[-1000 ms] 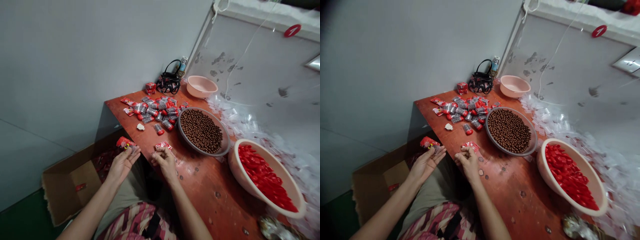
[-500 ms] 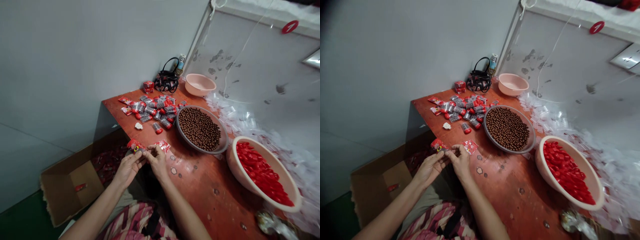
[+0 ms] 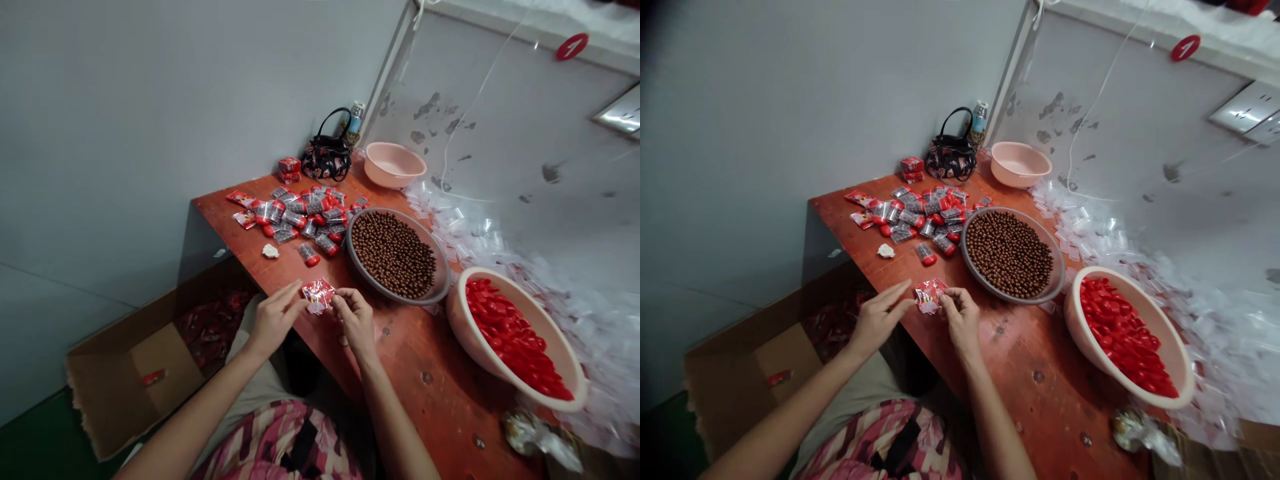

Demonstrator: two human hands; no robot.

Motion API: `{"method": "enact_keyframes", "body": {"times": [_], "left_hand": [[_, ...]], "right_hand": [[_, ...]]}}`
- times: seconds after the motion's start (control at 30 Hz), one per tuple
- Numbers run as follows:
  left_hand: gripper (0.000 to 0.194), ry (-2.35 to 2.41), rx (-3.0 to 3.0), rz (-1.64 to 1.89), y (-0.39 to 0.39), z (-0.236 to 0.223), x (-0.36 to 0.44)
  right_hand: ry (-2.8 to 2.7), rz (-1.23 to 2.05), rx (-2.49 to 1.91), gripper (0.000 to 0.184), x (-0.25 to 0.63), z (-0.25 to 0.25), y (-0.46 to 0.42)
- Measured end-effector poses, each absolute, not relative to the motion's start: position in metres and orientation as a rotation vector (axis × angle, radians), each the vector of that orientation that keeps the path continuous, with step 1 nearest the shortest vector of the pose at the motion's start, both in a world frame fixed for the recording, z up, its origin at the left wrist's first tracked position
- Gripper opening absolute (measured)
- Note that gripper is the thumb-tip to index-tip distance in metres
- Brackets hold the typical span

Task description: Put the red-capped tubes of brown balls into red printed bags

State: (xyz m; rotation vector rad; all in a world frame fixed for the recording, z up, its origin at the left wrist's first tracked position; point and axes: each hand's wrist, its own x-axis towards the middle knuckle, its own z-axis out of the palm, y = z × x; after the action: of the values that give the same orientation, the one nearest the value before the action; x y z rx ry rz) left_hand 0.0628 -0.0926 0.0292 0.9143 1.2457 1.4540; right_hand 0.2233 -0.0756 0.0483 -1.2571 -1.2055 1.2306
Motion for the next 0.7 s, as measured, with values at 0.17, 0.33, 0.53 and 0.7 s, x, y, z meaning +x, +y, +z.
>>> {"method": "enact_keyframes", "body": {"times": [0.17, 0.33, 0.53, 0.7], "left_hand": [[0.033, 1.353, 1.389, 1.376, -0.07, 0.011, 0.088], [0.027, 1.522, 1.822, 1.325, -0.068, -0.012, 0.086], [0.033, 1.51, 2.063, 1.332, -0.079, -0.011, 0.081], [0.047, 1.458, 1.232, 1.429, -0.088, 0.006, 0.072]], "right_hand": [[-1.256, 1.225, -1.298, 0.014, 0.229, 0.033, -0.077], [-1.373, 1.068, -1.347, 0.016, 0.226, 0.029, -0.071], [-1.284, 1.276, -1.228, 0.029, 0.211, 0.028, -0.053], [-1.154, 1.446, -1.104, 0.031, 0.201, 0.031, -0.044]]}}
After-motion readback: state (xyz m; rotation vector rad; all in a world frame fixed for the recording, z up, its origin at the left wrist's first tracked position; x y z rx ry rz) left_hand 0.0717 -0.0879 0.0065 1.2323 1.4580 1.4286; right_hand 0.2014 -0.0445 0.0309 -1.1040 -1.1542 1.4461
